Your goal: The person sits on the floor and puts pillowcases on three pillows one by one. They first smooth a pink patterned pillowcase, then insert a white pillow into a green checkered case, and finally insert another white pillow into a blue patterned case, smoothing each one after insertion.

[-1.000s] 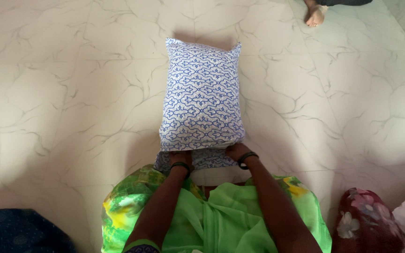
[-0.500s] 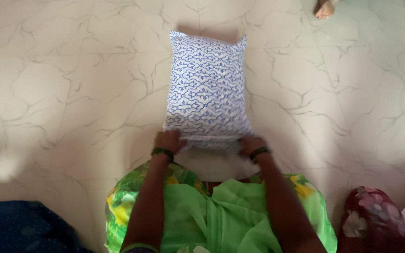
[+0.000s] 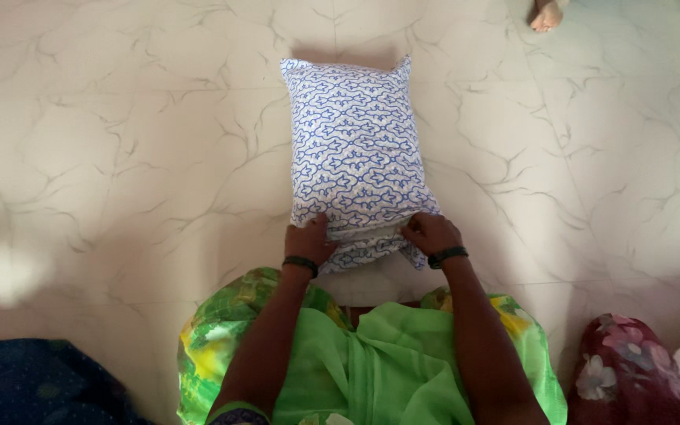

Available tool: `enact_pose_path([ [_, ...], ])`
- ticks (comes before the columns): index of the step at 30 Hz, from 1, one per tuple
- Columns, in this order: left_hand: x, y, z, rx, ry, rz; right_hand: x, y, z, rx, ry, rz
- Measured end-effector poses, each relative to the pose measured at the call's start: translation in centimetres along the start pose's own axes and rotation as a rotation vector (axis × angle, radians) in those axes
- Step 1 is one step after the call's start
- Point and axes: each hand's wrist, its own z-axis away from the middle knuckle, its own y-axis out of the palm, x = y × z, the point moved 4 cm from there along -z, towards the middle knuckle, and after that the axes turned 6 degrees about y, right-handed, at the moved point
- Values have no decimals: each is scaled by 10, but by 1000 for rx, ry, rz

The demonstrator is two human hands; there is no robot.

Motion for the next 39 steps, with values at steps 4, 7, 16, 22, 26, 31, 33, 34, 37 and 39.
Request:
enact_pose_path([
  [4,3,26,-8,-76,65,-18,19,-4,11,-234,-87,140],
  [7,-1,13,-3,-121,106,13,50,-17,30,-596,-255,143],
  [16,-14,3,7,-83,284,171,30,31,6,-282,-473,78],
  [22,-26,100,11,663,150,-92,16,143,-5,398,-110,466],
  [26,-20,151,21,957,179,-75,-5,215,-9,646,-239,551],
  [31,-21,196,34,948,215,-22,-20,241,8,737,-251,606],
  [33,-25,202,36,814,232,-13,-16,239,7,730,-247,605],
  [34,-26,201,35,746,241,-8,-14,236,2,707,-241,603],
  [37,-23,199,37,749,198,67,-12,231,1,686,-243,602],
  [39,-25,194,39,802,152,110,-16,225,9,665,-240,607],
])
